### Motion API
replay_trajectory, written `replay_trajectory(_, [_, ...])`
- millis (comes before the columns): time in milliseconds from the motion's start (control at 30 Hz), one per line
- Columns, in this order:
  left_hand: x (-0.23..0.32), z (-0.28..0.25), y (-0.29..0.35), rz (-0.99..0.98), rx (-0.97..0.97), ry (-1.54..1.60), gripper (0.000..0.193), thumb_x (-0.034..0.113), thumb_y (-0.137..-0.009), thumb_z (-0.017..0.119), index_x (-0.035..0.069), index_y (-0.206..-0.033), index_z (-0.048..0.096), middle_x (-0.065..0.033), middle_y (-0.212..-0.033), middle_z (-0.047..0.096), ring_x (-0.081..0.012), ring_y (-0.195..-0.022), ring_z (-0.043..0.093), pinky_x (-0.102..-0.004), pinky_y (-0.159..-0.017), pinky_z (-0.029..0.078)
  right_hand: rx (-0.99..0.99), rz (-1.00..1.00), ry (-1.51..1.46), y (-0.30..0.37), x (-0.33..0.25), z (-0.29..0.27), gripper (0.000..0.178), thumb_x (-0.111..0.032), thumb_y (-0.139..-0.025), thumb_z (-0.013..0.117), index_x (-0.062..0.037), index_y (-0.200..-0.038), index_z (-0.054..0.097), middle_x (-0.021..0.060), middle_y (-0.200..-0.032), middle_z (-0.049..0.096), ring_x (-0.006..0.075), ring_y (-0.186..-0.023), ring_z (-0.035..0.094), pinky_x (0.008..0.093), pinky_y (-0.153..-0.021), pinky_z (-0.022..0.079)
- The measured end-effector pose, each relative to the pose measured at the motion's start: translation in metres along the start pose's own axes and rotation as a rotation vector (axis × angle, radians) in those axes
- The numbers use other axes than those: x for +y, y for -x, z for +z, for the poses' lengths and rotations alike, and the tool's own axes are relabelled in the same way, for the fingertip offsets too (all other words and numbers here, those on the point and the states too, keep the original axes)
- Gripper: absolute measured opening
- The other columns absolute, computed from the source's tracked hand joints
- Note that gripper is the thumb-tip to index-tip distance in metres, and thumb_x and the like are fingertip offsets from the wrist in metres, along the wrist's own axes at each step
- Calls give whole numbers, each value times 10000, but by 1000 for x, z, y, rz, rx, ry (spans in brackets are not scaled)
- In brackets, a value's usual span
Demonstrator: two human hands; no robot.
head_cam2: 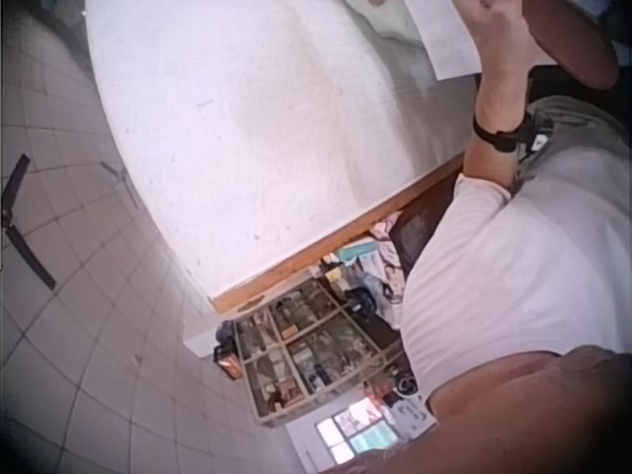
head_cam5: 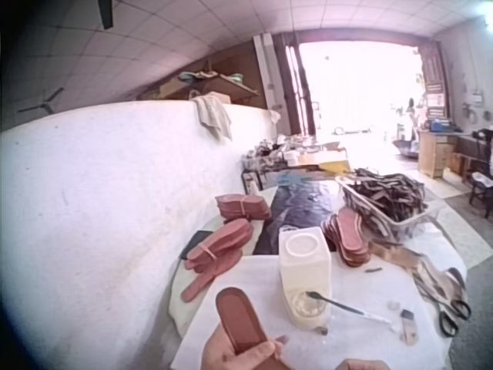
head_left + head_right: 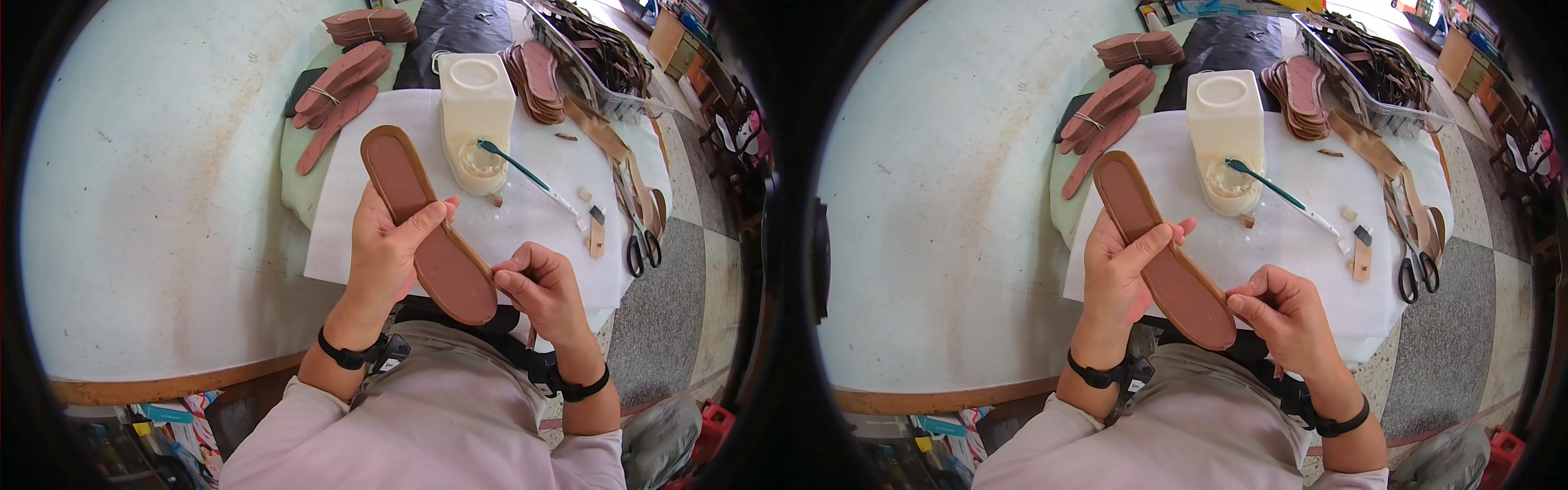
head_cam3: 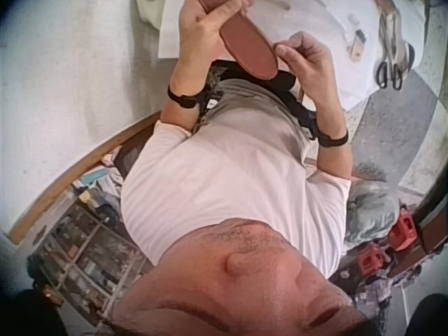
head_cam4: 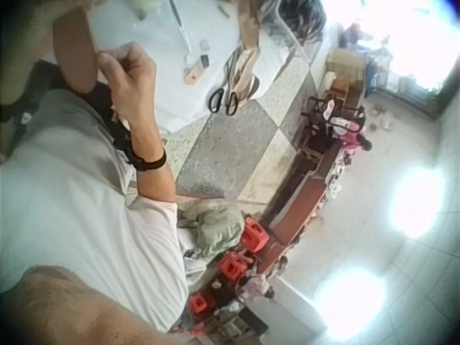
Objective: Applying adhesive to shoe insole components and assembling them.
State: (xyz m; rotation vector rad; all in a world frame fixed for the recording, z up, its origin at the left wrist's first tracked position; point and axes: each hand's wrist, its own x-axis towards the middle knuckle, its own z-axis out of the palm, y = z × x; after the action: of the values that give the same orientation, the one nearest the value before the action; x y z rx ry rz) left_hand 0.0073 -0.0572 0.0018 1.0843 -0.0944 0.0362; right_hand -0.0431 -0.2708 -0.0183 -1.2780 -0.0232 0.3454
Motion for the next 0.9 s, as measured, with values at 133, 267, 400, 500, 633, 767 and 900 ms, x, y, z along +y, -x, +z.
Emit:
replay_trajectory(133, [-4, -2, -1, 5, 4, 5, 258, -37, -972, 639, 8, -1199, 525, -108, -922, 716, -179, -881, 679, -498, -1061, 532, 6, 10, 11, 2, 3, -2, 85, -42, -978, 710, 16, -930, 671, 10, -859, 695, 40, -771, 598, 201, -692, 512])
replay_trajectory(267, [-4, -1, -1, -2, 16, 2, 248, -37, -971, 641, 10, -1192, 539, -106, -927, 717, -178, -879, 677, -495, -1056, 534, 4, 3, -23, 3, 6, -1, 76, -36, -979, 706, 16, -934, 674, 12, -865, 699, 41, -774, 601, 202, -694, 514])
replay_trajectory(400, [-7, 0, -2, 12, 12, 18, 239, -35, -974, 641, 10, -1190, 550, -102, -930, 716, -173, -877, 674, -491, -1053, 536, 32, -36, 25, 3, 9, 2, 69, -29, -980, 703, 19, -940, 672, 18, -865, 703, 43, -779, 605, 204, -695, 514])
replay_trajectory(500, [-8, 1, -2, 15, 23, 12, 243, -37, -977, 634, 12, -1200, 549, -100, -935, 714, -173, -875, 674, -491, -1051, 538, 62, -67, 139, 4, 8, 6, 64, -23, -984, 692, 23, -952, 660, 15, -847, 695, 41, -763, 597, 206, -677, 500])
replay_trajectory(633, [-6, 7, -4, 16, 36, 4, 237, -36, -976, 637, 15, -1190, 548, -95, -947, 713, -170, -874, 675, -486, -1044, 544, 105, -85, 310, 2, 1, 13, 49, -8, -985, 668, 28, -968, 639, 11, -810, 676, 38, -725, 576, 212, -634, 477])
replay_trajectory(767, [-11, 2, -9, 17, 11, -69, 260, -26, -966, 662, 13, -1188, 532, -97, -961, 714, -175, -895, 690, -459, -1013, 566, 132, -129, 433, -1, -5, 18, 40, -4, -982, 654, 31, -975, 635, 12, -774, 660, 36, -703, 566, 217, -605, 471])
replay_trajectory(900, [-6, 5, -6, -59, -1, -297, 336, -25, -933, 713, 2, -1200, 510, -122, -983, 720, -198, -925, 721, -436, -969, 588, 158, -157, 376, -5, -1, 22, 43, -5, -980, 655, 33, -970, 636, 4, -751, 645, 33, -691, 557, 218, -595, 465])
